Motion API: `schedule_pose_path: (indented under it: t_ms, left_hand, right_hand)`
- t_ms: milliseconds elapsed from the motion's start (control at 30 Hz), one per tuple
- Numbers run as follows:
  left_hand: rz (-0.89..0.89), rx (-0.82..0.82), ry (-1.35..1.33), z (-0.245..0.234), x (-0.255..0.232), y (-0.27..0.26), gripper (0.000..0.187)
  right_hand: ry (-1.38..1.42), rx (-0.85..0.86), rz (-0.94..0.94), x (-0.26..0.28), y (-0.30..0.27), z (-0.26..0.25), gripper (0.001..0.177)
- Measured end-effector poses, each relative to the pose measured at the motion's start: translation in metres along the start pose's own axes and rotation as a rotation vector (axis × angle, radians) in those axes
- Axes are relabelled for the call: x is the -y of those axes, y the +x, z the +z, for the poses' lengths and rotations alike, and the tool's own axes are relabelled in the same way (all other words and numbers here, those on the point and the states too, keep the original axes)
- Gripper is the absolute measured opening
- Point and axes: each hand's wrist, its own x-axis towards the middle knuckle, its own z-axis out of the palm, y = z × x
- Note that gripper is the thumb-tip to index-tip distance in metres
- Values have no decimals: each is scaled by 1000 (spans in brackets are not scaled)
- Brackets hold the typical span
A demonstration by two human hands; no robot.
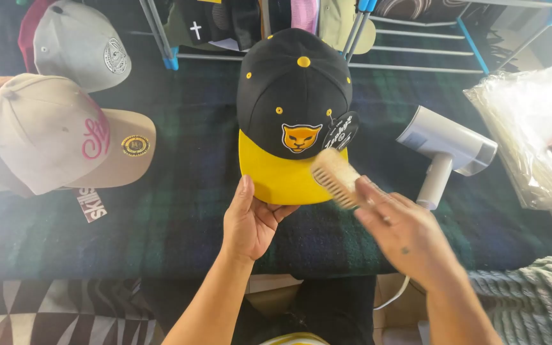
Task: Cleaning and finishing a baseball cap using a brush and a handheld dryer.
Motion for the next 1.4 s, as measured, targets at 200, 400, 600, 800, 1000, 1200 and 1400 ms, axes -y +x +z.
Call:
schedule_pose_path:
  t_ms: [200, 400, 600, 800, 1000, 1200, 1400]
  left_hand:
    - [-23, -59, 14, 5, -2, -2, 51]
    - [21, 75, -82, -9, 2, 2, 50]
    - [-30, 8, -52, 1, -7, -6, 49]
    - [-24, 86, -71, -4, -7, -4, 54]
    - [-58, 90, -60, -12, -1, 1, 62]
    - [2, 156, -165, -32, 15, 16, 72]
    - [-29, 96, -198, -22, 6, 12, 80]
  right_hand:
    - [-159, 59, 204, -42, 15, 10, 53]
    - [-73, -153, 125, -30, -1, -6, 50]
    - [-347, 21, 417, -51, 25, -4, 49]
    - [-217, -275, 327, -21, 6, -29, 54]
    - [-233, 32, -344, 34, 25, -5, 54]
    - [-359, 5, -203, 52, 74, 23, 43]
    - [10, 353, -148, 54, 53, 0, 33]
